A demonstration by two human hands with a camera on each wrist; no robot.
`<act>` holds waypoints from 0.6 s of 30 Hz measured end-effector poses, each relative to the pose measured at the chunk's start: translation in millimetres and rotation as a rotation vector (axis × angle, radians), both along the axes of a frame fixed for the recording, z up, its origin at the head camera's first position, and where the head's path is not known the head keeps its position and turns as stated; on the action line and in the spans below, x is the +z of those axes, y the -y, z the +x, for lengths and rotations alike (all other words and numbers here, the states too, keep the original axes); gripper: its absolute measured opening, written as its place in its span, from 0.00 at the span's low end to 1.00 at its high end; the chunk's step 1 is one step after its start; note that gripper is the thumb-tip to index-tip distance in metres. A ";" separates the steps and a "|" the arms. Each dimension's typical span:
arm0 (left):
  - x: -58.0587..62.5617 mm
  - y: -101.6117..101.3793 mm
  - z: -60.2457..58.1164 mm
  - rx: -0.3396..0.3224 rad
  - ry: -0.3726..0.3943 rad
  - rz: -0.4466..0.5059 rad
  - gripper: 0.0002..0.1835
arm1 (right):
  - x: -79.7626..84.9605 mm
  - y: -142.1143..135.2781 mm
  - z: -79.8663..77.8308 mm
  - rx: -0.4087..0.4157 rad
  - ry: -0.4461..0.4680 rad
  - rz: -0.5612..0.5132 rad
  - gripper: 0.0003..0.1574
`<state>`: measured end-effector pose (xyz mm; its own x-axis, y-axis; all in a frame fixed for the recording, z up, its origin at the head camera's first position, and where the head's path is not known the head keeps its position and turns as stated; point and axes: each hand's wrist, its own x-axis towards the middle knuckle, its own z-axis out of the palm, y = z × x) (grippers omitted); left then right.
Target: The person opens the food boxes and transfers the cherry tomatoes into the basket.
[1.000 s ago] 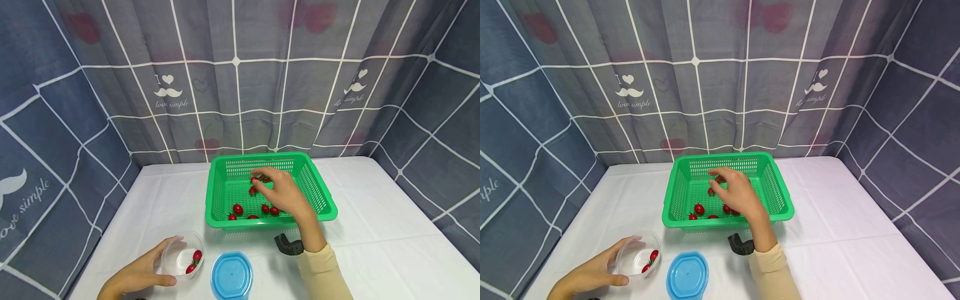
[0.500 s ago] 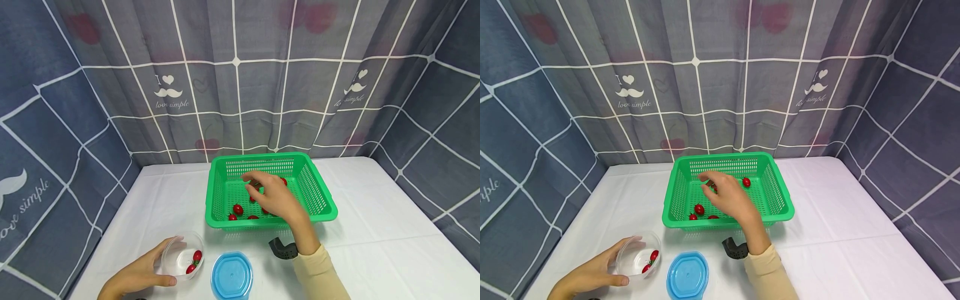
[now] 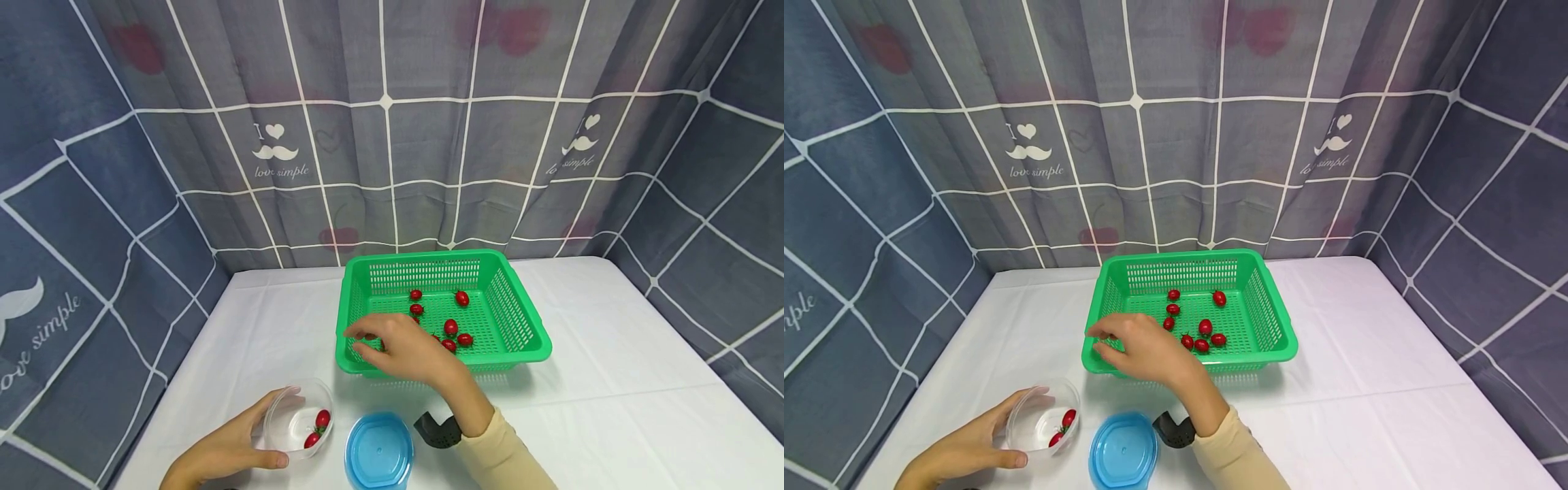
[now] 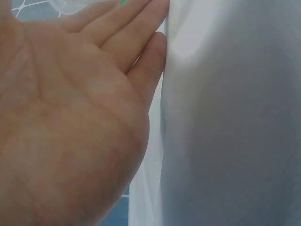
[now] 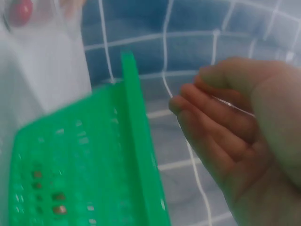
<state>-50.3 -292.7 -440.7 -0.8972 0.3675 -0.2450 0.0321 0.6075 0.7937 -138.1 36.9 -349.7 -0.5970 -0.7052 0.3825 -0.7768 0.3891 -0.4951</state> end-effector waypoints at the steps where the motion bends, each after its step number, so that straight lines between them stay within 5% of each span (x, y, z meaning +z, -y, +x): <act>1: -0.2 0.5 0.1 -0.004 -0.004 0.002 0.51 | -0.6 4.1 2.5 0.015 0.002 0.015 0.16; 10: 0.6 0.9 -0.8 -0.012 0.032 0.023 0.51 | -12.9 39.0 25.2 0.133 -0.036 0.152 0.16; 18: -0.2 5.6 1.0 -0.073 -0.015 0.101 0.50 | -32.5 64.2 40.6 0.234 -0.106 0.287 0.15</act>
<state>-49.4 -298.3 -440.9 -0.8707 0.4537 -0.1898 0.0858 0.5202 0.8497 -97.6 -27.3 -382.2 -0.3747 -0.9052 0.2006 -0.9023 0.3063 -0.3035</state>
